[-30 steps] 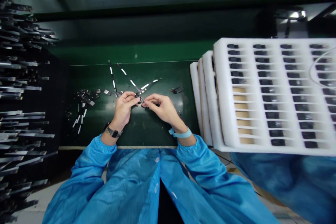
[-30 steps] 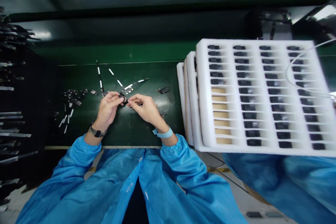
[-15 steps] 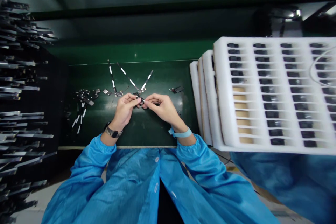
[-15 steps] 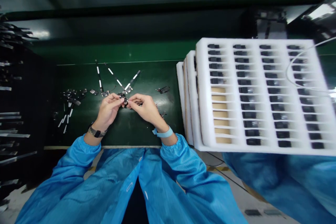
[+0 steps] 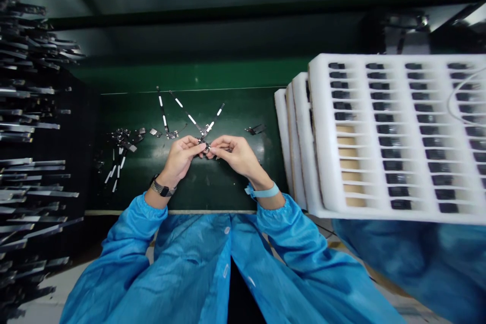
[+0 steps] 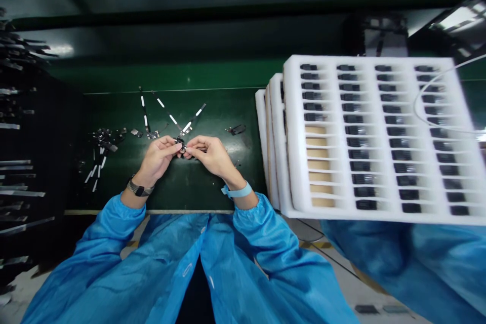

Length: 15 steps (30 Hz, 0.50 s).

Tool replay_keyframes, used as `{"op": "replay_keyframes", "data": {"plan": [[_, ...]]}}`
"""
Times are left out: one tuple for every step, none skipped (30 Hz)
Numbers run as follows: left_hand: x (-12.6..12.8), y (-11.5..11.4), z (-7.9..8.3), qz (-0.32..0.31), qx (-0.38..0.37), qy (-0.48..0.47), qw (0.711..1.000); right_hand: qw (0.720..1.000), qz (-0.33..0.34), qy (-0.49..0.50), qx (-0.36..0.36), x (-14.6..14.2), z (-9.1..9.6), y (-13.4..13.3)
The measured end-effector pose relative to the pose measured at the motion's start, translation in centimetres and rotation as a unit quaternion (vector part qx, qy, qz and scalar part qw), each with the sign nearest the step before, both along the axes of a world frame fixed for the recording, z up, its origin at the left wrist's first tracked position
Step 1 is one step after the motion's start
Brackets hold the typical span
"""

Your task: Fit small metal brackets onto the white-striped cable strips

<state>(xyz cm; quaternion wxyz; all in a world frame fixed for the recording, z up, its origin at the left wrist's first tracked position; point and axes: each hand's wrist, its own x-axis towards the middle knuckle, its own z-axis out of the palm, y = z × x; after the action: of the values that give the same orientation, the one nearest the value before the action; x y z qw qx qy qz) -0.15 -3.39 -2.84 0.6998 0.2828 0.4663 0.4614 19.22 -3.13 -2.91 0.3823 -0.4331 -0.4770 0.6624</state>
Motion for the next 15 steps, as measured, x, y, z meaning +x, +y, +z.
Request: {"op": "replay_keyframes", "data": {"plan": [[0.04,-0.01,0.00,-0.001,-0.003,-0.003,1.000,1.000,0.002,0.002,0.000,0.02,0.08,0.03],[0.08,-0.02,0.01,-0.002,-0.005,-0.005,1.000,1.000,0.003,0.004,-0.001,0.06,0.17,0.06],[0.12,-0.03,0.03,-0.002,-0.007,-0.007,1.000,1.000,0.005,0.006,-0.002,0.12,0.27,0.11],[0.14,-0.03,0.05,-0.001,-0.009,-0.009,1.000,1.000,0.007,0.009,-0.004,0.19,0.37,0.15],[0.15,-0.02,0.07,0.000,-0.010,-0.009,1.000,1.000,0.010,0.010,-0.007,0.27,0.46,0.19],[0.14,-0.01,0.08,-0.001,-0.010,-0.008,1.000,1.000,0.013,0.011,-0.009,0.35,0.53,0.22],[0.12,0.00,0.09,-0.002,-0.010,-0.006,1.000,1.000,0.017,0.011,-0.012,0.42,0.58,0.23],[0.11,-0.01,0.10,-0.004,-0.009,-0.004,1.000,1.000,0.021,0.010,-0.013,0.46,0.58,0.23],[0.12,-0.04,0.11,-0.007,-0.008,-0.002,1.000,1.000,0.025,0.008,-0.013,0.46,0.55,0.23],[0.16,-0.09,0.13,-0.009,-0.006,0.000,1.000,0.999,0.030,0.007,-0.012,0.43,0.50,0.21],[0.23,-0.18,0.17,-0.010,-0.003,0.003,1.000,0.999,0.034,0.004,-0.009,0.38,0.42,0.21],[0.35,-0.28,0.23,-0.008,0.003,0.010,1.000,0.999,0.038,0.000,-0.002,0.33,0.36,0.23],[0.47,-0.38,0.31,0.000,0.015,0.022,1.000,0.999,0.038,-0.011,0.011,0.32,0.33,0.27],[0.57,-0.46,0.43,0.018,0.034,0.039,0.999,0.999,0.031,-0.030,0.033,0.41,0.34,0.36],[0.60,-0.49,0.57,0.046,0.058,0.060,0.996,0.996,0.015,-0.060,0.064,0.63,0.39,0.50]]}}
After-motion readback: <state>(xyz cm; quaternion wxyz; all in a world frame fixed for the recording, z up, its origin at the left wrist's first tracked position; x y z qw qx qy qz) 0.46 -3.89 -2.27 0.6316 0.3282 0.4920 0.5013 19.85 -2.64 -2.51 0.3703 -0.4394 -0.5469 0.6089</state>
